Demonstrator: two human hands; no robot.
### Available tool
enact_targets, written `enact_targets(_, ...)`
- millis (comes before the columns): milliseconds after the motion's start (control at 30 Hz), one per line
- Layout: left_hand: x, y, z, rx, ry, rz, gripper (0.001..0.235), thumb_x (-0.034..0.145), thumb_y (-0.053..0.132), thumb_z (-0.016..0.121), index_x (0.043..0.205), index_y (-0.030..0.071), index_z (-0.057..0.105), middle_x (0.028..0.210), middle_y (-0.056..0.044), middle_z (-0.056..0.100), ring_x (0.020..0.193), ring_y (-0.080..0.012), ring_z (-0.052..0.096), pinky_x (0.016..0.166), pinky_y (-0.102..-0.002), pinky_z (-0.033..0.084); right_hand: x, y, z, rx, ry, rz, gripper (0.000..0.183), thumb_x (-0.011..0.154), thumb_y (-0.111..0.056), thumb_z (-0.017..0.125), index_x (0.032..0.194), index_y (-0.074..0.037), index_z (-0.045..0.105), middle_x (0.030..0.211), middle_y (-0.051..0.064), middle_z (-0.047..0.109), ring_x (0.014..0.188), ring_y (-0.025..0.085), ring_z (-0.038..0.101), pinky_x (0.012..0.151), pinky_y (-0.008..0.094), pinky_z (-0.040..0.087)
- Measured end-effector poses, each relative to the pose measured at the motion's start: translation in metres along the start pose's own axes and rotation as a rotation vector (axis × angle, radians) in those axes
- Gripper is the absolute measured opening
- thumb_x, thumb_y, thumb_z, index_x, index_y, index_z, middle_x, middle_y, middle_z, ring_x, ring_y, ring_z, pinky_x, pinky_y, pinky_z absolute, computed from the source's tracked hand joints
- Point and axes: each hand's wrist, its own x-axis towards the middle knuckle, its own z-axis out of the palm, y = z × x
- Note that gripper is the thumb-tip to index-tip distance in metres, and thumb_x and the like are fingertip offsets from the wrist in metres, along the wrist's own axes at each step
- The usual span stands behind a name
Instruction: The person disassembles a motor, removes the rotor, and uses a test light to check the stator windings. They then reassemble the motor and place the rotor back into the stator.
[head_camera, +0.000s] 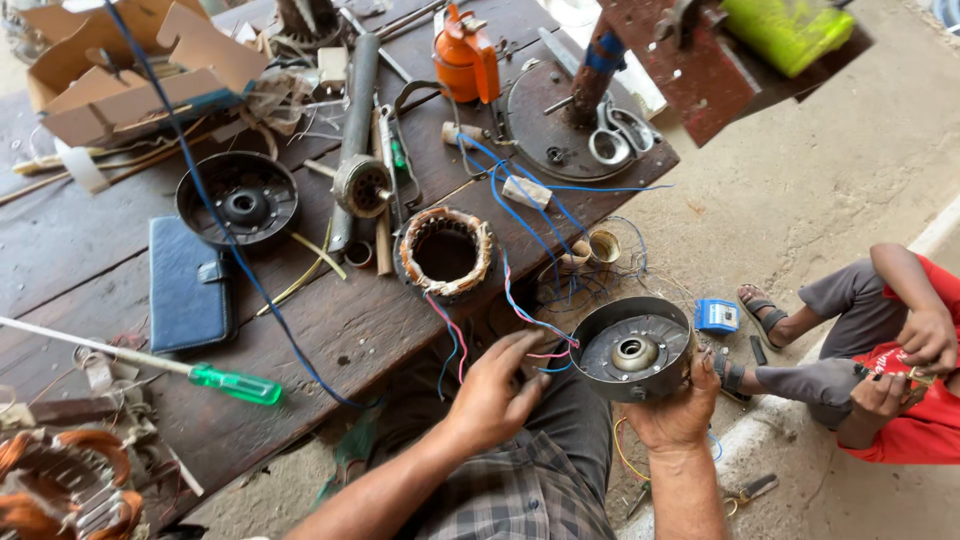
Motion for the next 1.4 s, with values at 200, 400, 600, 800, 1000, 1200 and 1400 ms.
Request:
enact_targets(200,-0.003,-0.054,0.024,-0.224,-0.205,-0.313,0.028,0.095,0.016,0.069,0.119,0.0,0.07,0.099,-0.018,0.075,0.089,-0.0329,0.072,0.079,-0.038,0.056,0.01,0.008,0.015,-0.013,-0.108,0.084,0.075,0.082,-0.05,0.078,0.142,-0.009,0.058,0.136,0.012,0.064,0.124,0.032,0.059,0.108,0.054,0.046)
enact_targets(400,-0.026,-0.133,0.046,-0.061,-0.066,-0.319,0.02,0.096,0.017,0.067,0.109,0.002,0.073,0.1,-0.019,0.074,0.09,-0.0329,0.073,0.08,-0.04,0.056,0.041,0.012,0.064,-0.274,-0.18,0.042,0.077,0.081,-0.045,0.081,0.142,-0.008,0.054,0.129,0.008,0.065,0.12,0.027,0.061,0.101,0.048,0.051)
enact_targets(600,-0.049,-0.14,0.036,0.25,0.071,-0.354,0.021,0.09,0.026,0.073,0.102,0.01,0.077,0.098,-0.016,0.075,0.091,-0.037,0.071,0.079,-0.045,0.056,0.055,0.023,0.123,-0.435,-0.393,-0.069,0.095,0.081,-0.036,0.085,0.161,-0.008,0.042,0.13,0.004,0.058,0.117,0.02,0.058,0.103,0.037,0.049)
enact_targets(800,-0.056,-0.102,-0.007,0.386,-0.056,-0.427,0.023,0.091,0.028,0.07,0.112,0.02,0.073,0.097,-0.014,0.074,0.086,-0.0392,0.07,0.072,-0.05,0.056,0.079,0.031,0.149,-0.611,-0.411,-0.107,0.093,0.081,-0.036,0.08,0.16,-0.006,0.04,0.135,0.008,0.059,0.122,0.02,0.058,0.108,0.037,0.049)
enact_targets(1000,-0.054,-0.101,0.003,0.299,-0.11,-0.312,0.021,0.09,0.025,0.071,0.11,0.018,0.072,0.093,-0.016,0.072,0.084,-0.0389,0.07,0.07,-0.049,0.057,0.102,0.031,0.161,-0.514,-0.35,-0.01,0.092,0.077,-0.037,0.079,0.157,-0.007,0.044,0.134,0.009,0.06,0.119,0.023,0.06,0.102,0.039,0.051)
enact_targets(1200,-0.068,-0.122,0.011,0.297,-0.148,-0.237,0.017,0.097,0.022,0.063,0.107,0.009,0.071,0.085,-0.018,0.069,0.076,-0.0379,0.069,0.065,-0.047,0.055,0.117,0.025,0.163,-0.665,-0.555,0.031,0.092,0.08,-0.033,0.079,0.159,-0.006,0.041,0.138,0.008,0.061,0.125,0.019,0.06,0.111,0.035,0.048)
enact_targets(1400,-0.079,-0.065,-0.043,0.379,-0.399,-0.288,0.032,0.093,0.031,0.074,0.101,-0.001,0.072,0.093,-0.022,0.071,0.086,-0.0394,0.069,0.076,-0.048,0.055,0.116,0.022,0.155,-0.459,-0.517,0.098,0.098,0.079,-0.036,0.081,0.161,-0.004,0.038,0.143,0.011,0.06,0.13,0.023,0.061,0.113,0.039,0.048)
